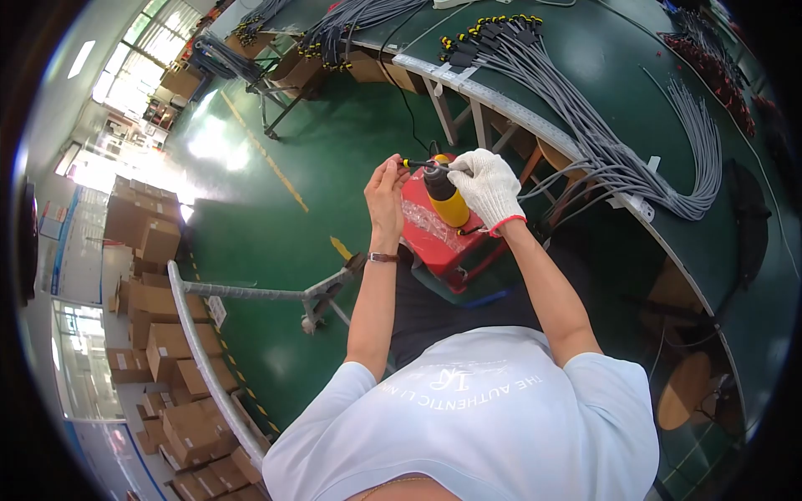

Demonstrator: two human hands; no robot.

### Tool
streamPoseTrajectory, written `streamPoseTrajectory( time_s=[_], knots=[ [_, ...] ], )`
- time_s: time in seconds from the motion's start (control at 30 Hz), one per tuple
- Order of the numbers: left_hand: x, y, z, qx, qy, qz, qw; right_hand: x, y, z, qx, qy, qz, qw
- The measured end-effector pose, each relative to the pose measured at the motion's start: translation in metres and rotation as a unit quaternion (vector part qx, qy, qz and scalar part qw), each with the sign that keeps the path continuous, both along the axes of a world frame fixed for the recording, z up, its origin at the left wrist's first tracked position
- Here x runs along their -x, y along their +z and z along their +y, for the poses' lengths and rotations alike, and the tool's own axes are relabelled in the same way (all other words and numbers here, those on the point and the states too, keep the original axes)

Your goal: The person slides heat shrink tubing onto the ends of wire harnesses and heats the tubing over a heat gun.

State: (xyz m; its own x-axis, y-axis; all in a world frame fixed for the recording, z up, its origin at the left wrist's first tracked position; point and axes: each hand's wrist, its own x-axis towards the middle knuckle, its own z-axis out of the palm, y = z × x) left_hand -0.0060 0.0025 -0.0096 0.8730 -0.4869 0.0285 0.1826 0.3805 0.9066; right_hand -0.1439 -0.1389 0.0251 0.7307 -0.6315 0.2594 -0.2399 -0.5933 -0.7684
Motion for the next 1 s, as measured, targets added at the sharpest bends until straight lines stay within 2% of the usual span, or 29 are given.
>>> streamPoseTrajectory(
  time_s=[0.27, 0.57, 0.83, 1.0],
  knots=[
    [-0.009, 0.004, -0.002, -0.044, -0.006, -0.02, 0.999, -0.002, 0.01, 0.004, 0.066, -0.031, 0.033, 0.997],
    [-0.016, 0.009, 0.003, -0.059, -0.008, -0.034, 0.998, -0.018, 0.003, 0.006, 0.202, -0.053, -0.009, 0.978],
    [-0.007, 0.016, 0.004, -0.103, 0.002, -0.038, 0.994, -0.007, 0.0, 0.008, 0.171, -0.046, 0.004, 0.984],
    [0.006, 0.019, -0.003, -0.129, 0.019, -0.114, 0.985, 0.006, -0.011, 0.007, 0.162, -0.068, -0.028, 0.984]
  ],
)
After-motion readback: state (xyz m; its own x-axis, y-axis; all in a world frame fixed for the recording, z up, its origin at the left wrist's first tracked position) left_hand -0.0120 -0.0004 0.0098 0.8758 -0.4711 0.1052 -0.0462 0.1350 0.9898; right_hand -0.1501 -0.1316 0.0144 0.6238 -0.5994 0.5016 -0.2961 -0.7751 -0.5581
